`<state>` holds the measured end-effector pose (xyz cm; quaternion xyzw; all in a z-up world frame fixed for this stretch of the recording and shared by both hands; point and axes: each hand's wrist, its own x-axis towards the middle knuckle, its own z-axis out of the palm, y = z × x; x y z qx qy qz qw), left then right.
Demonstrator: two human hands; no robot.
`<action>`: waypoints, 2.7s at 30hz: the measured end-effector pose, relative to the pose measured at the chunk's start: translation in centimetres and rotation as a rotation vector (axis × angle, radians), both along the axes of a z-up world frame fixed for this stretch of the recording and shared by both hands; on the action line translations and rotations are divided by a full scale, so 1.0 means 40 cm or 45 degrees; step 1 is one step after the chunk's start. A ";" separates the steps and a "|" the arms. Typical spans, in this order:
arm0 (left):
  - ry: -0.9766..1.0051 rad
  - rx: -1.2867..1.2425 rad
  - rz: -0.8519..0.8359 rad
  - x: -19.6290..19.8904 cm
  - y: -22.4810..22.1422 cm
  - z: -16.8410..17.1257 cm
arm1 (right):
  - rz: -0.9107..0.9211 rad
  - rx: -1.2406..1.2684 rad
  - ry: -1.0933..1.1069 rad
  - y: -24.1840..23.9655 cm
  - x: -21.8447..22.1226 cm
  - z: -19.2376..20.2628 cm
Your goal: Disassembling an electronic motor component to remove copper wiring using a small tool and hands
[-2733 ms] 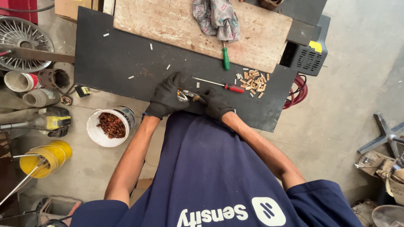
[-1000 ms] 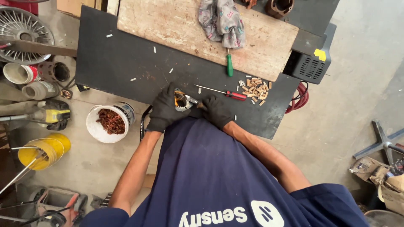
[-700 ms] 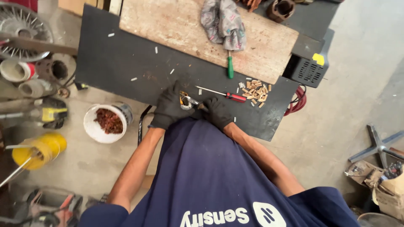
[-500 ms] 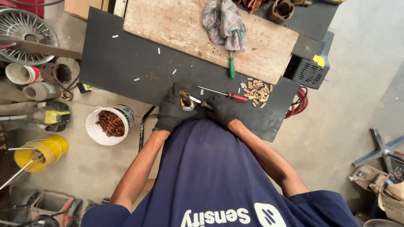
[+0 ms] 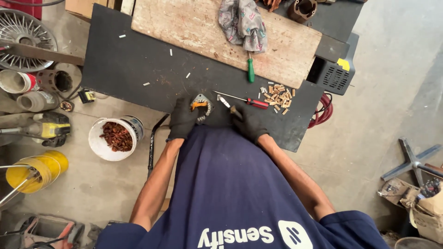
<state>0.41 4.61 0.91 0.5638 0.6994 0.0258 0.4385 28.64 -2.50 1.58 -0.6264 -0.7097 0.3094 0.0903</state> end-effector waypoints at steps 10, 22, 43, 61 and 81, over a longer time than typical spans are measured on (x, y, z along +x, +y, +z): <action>-0.178 0.414 -0.009 0.005 0.031 0.041 | -0.304 -0.337 0.462 0.013 -0.017 0.131; -0.088 0.906 0.252 -0.027 0.008 0.038 | -0.359 -0.487 0.647 -0.017 -0.014 -0.028; -0.117 0.416 -0.274 0.017 0.040 -0.049 | -0.404 -0.467 0.819 -0.036 -0.006 0.019; -0.421 -0.167 0.140 -0.031 0.102 0.253 | -0.222 -0.445 0.674 0.012 -0.016 0.103; -0.017 -0.247 -0.561 0.045 0.275 0.319 | -0.061 -0.146 0.174 -0.005 -0.027 0.011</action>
